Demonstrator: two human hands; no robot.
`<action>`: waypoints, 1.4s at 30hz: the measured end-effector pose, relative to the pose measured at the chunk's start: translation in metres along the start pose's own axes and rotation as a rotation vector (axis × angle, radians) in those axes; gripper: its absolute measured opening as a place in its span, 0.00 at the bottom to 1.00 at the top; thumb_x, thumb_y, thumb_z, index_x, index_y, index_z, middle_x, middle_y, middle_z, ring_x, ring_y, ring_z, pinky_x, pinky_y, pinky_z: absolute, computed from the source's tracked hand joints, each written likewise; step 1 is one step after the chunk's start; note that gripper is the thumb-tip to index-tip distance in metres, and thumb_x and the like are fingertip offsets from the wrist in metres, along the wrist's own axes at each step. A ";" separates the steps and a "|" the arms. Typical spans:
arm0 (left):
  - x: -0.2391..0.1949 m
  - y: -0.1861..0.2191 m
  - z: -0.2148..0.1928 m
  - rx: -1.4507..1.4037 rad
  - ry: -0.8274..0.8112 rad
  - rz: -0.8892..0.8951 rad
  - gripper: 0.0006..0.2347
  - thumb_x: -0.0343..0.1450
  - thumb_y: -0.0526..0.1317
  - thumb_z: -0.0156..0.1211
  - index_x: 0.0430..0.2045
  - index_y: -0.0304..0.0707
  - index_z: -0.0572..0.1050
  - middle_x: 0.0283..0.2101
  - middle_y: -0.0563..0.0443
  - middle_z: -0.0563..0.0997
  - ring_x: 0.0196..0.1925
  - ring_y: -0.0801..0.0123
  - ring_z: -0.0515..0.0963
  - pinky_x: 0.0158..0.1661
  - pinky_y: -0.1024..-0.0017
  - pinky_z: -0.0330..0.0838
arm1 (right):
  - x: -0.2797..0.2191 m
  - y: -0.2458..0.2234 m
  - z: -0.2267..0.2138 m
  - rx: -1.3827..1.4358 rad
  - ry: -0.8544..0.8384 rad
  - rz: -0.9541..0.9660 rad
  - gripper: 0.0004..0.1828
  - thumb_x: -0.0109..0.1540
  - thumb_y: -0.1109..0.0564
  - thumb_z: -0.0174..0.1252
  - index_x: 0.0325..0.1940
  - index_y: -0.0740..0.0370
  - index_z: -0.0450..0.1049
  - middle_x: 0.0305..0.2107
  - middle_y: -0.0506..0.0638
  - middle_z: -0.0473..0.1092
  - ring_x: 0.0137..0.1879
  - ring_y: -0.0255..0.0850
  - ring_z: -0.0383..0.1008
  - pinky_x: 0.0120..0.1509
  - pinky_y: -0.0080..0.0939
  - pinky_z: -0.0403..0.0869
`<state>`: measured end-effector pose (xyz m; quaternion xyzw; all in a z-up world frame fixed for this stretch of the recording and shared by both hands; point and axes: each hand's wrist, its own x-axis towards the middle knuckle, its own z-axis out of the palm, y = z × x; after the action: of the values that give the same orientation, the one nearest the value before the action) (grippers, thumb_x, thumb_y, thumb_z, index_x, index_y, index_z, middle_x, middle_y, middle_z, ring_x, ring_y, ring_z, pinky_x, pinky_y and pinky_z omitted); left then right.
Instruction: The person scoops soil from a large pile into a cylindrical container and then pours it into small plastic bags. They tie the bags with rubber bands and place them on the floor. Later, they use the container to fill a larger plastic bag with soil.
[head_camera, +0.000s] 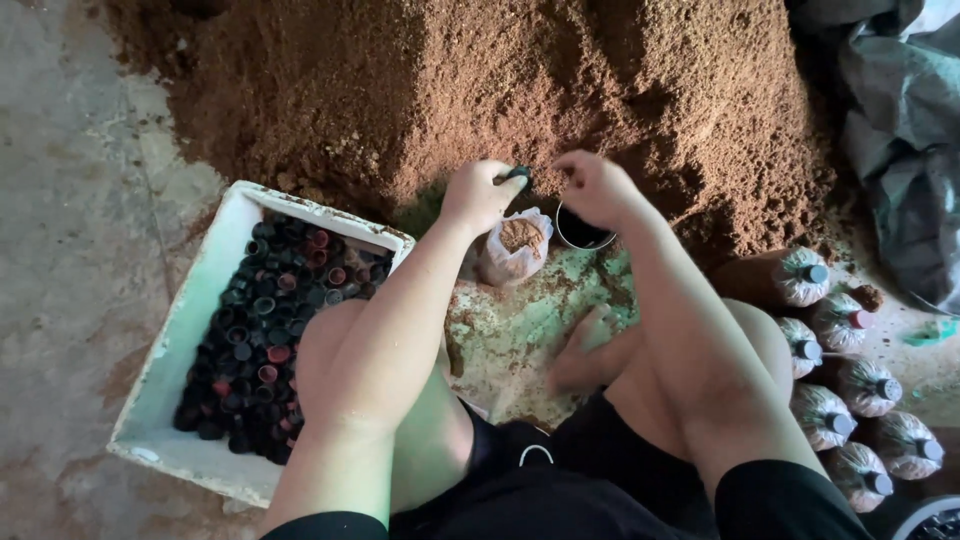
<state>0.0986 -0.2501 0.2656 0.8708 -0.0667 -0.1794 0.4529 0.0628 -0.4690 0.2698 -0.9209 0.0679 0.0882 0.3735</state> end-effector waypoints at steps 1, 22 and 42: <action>-0.001 0.000 0.002 0.032 0.008 0.013 0.13 0.68 0.53 0.62 0.40 0.52 0.84 0.29 0.57 0.86 0.45 0.68 0.86 0.50 0.69 0.78 | -0.004 -0.004 0.004 -0.096 -0.077 -0.040 0.30 0.55 0.50 0.63 0.63 0.45 0.69 0.29 0.50 0.78 0.45 0.48 0.79 0.55 0.55 0.76; -0.021 -0.026 0.046 0.216 -0.035 0.003 0.35 0.63 0.49 0.70 0.67 0.52 0.63 0.71 0.42 0.61 0.72 0.44 0.63 0.67 0.48 0.65 | 0.012 0.034 0.030 -0.373 -0.177 -0.078 0.25 0.62 0.48 0.57 0.65 0.45 0.72 0.55 0.51 0.74 0.62 0.51 0.74 0.63 0.56 0.76; 0.014 -0.078 0.092 0.541 -0.236 -0.080 0.51 0.63 0.36 0.77 0.76 0.56 0.42 0.58 0.28 0.68 0.55 0.38 0.78 0.48 0.51 0.80 | 0.021 0.063 0.063 -0.222 -0.611 0.208 0.42 0.55 0.59 0.71 0.73 0.44 0.66 0.62 0.69 0.65 0.46 0.60 0.82 0.44 0.46 0.85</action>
<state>0.0738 -0.2794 0.1503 0.9349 -0.1299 -0.2728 0.1861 0.0639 -0.4713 0.1780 -0.8753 0.0365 0.4043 0.2629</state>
